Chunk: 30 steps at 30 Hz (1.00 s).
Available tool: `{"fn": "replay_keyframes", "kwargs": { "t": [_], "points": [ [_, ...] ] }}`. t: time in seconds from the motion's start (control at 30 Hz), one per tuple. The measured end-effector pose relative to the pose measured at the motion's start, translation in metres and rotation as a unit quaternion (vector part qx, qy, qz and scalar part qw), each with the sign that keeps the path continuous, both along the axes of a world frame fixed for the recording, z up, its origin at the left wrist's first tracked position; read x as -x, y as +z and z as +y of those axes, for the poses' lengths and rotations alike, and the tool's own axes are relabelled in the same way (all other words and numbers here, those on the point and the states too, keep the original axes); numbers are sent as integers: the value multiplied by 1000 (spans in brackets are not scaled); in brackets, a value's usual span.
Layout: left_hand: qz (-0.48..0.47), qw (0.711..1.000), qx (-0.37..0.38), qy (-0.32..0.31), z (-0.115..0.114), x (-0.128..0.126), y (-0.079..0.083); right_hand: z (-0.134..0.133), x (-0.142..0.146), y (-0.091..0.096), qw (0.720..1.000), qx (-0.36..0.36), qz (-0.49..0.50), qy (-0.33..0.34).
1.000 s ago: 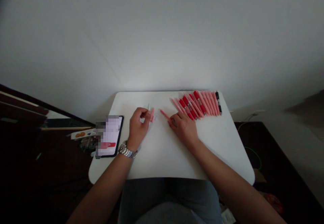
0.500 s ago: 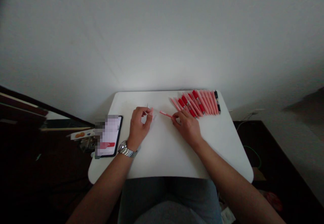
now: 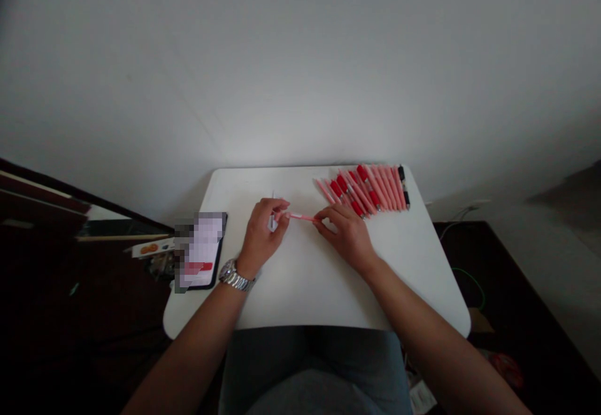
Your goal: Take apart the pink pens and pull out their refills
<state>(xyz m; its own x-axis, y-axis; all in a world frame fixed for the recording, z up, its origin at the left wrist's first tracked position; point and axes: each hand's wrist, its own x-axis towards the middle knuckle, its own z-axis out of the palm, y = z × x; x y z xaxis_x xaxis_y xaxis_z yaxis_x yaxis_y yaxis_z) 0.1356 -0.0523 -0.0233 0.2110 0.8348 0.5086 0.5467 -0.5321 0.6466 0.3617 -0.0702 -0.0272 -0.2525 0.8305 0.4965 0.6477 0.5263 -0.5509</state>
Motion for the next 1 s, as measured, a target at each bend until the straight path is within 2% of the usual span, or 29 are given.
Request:
{"fn": "replay_keyframes", "kwargs": {
  "t": [0.2, 0.5, 0.77, 1.0],
  "points": [
    [6, 1000, 14, -17, -1, -2, -1, -3, 2, 8, 1000, 23, 16, -8],
    [1, 999, 19, -29, -1, -2, -4, -2, 1, -3, 998, 45, 46, 2],
    [6, 998, 17, -67, -3, -4, -1, -3, 5, 0, 997, 57, 46, 31],
    [8, 997, 24, -72, -3, -5, 0, -3, 4, -2, 997, 62, 35, 29]
  ]
}}
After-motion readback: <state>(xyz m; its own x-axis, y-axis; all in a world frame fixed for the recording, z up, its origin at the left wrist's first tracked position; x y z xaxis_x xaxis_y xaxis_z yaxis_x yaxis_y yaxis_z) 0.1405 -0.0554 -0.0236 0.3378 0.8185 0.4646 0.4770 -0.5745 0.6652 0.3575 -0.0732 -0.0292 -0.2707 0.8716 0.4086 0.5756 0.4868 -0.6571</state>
